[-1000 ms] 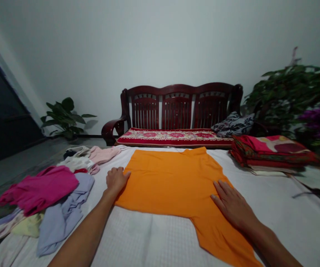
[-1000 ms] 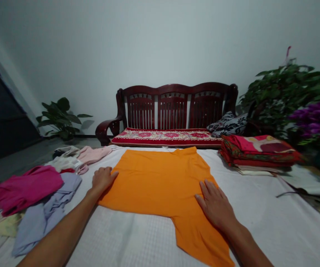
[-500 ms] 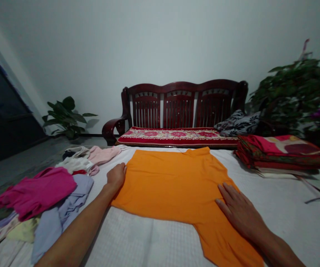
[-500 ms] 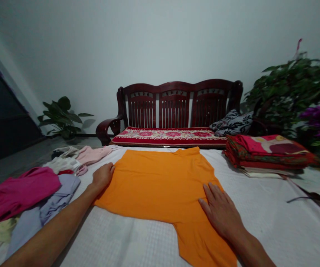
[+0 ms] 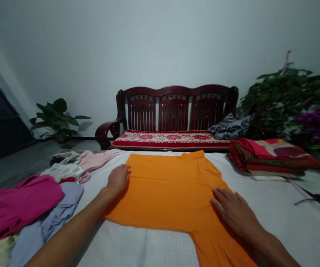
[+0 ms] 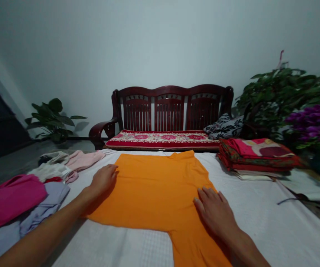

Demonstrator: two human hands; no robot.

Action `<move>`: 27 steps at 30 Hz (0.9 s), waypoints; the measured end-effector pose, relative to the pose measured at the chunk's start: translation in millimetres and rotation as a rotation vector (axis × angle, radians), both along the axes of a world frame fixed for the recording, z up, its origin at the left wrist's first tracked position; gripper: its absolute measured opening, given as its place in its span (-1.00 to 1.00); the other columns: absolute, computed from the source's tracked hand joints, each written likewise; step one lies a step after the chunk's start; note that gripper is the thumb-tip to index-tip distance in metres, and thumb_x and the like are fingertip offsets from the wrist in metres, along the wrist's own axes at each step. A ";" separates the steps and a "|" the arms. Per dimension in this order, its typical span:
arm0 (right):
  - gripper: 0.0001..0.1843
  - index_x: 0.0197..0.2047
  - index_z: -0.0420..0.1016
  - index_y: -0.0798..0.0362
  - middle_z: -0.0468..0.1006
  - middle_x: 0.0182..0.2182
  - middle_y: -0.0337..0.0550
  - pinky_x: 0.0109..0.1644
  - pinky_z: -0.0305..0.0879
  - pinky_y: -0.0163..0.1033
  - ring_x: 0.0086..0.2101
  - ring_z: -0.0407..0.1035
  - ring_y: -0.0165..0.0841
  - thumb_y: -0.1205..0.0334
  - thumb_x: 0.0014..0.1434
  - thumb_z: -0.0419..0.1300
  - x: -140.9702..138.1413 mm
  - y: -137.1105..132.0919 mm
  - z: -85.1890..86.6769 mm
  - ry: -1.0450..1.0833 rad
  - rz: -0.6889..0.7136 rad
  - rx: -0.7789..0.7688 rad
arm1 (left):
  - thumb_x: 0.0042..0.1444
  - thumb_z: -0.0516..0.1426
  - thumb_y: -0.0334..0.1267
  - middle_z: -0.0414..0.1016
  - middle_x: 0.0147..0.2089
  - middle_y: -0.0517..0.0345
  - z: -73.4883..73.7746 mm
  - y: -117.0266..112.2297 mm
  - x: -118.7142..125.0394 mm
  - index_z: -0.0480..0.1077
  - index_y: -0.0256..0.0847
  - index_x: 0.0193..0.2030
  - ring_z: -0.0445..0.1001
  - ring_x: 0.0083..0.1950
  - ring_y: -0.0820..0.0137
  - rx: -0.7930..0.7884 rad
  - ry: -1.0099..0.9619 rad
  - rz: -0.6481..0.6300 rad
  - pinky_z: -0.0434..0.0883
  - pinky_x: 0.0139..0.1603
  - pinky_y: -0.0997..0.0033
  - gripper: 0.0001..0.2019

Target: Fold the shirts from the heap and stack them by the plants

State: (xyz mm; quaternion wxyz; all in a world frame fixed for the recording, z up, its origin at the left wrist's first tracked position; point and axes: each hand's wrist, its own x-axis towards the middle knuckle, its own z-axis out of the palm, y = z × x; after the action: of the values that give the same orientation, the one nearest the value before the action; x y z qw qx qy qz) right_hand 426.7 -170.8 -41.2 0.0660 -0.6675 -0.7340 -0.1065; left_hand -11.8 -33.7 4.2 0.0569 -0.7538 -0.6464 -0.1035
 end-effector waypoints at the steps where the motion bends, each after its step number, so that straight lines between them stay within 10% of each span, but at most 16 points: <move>1: -0.52 0.14 0.46 0.04 0.52 0.14 0.08 0.27 0.18 0.19 0.15 0.36 -0.06 0.07 0.36 -0.12 -4.8 5.4 8.9 0.009 0.023 -0.002 | 0.33 -0.07 -0.27 0.50 0.18 -0.12 0.4 0.2 13.5 0.42 -0.28 0.16 0.45 0.19 0.18 -0.025 -0.054 -0.066 0.32 0.23 0.24 -0.62; 9: -0.40 0.37 0.26 0.08 0.22 0.37 0.11 0.39 -0.01 0.12 0.35 0.07 -0.07 0.00 0.40 -0.13 -36.6 75.4 18.5 0.017 0.155 -0.115 | 0.40 -0.14 -0.04 0.18 0.45 -0.16 -30.4 24.3 99.8 0.23 -0.29 0.39 0.11 0.48 0.15 -0.194 -0.067 -0.327 0.04 0.45 0.17 -0.45; 18: -0.29 0.45 0.12 0.11 0.08 0.43 0.06 0.42 -0.02 0.13 0.40 -0.05 -0.13 -0.09 0.40 -0.21 30.0 90.3 -7.0 0.068 -0.008 -0.131 | 0.38 -0.10 0.03 0.05 0.51 -0.15 -52.1 73.8 35.1 0.11 -0.18 0.46 0.01 0.52 0.09 -0.127 0.024 -0.127 0.01 0.44 0.06 -0.41; 27: -0.39 0.36 0.29 0.08 0.25 0.37 0.06 0.38 0.01 0.14 0.33 0.15 -0.12 0.04 0.36 -0.15 33.7 86.2 11.3 0.113 -0.116 -0.154 | 0.38 -0.17 -0.08 0.04 0.50 -0.21 -41.0 98.9 20.7 0.19 -0.21 0.42 0.02 0.49 -0.12 -0.138 0.045 0.278 0.04 0.37 -0.24 -0.45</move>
State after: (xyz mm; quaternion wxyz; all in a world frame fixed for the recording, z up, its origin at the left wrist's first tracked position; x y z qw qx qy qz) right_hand 460.4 -84.6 -30.0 0.0495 -0.7169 -0.6953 -0.0158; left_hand 8.9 65.3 -36.9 0.0331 -0.6613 -0.7486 -0.0329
